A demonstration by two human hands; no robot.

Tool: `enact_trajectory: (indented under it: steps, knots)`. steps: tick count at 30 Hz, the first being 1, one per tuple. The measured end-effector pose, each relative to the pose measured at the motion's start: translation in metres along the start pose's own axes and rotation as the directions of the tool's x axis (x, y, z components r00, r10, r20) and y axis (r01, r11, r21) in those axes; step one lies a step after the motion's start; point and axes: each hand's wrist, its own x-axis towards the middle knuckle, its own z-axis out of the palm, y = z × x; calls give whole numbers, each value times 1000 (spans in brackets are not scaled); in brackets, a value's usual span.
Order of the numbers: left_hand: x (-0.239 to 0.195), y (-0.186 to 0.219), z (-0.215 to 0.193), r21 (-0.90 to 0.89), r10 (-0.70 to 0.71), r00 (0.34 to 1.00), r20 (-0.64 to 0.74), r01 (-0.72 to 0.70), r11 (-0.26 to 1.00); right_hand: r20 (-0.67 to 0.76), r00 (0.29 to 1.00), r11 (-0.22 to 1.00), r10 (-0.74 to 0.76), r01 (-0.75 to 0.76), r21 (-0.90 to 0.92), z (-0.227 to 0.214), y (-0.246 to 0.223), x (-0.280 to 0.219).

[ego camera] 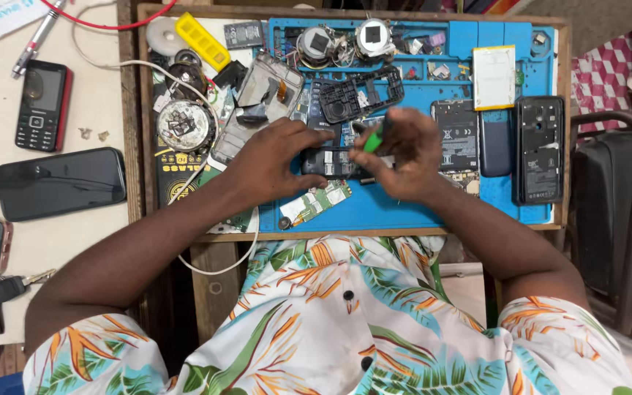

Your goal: The person disassembles a feature phone using a green-handled screwdriver, removes the battery and keypad, and manipulates the internal circuit board. They then reassemble the phone by reinserting the battery and keypad and securing the casing.

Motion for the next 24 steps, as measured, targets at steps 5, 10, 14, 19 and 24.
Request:
enact_trajectory:
  steps: [5,10,14,19,24]
  knots:
    - [1,6,-3,-8,-18,1000,-2,18,1000,108,994,999,-30,31,-15,4,0,-1]
    - [0,6,-2,-13,-34,999,15,34,999,165,983,993,-82,96,-75,2,-6,4]
    - [2,6,-5,-38,-11,1000,-2,10,999,203,957,934,-209,257,-250,0,-14,15]
    - [-1,1,-7,-34,12,1000,20,-11,999,165,954,893,-251,294,-340,0,-12,14]
    - [0,-6,-7,-44,31,999,32,-30,999,161,987,1000,-21,22,-7,-1,-11,3]
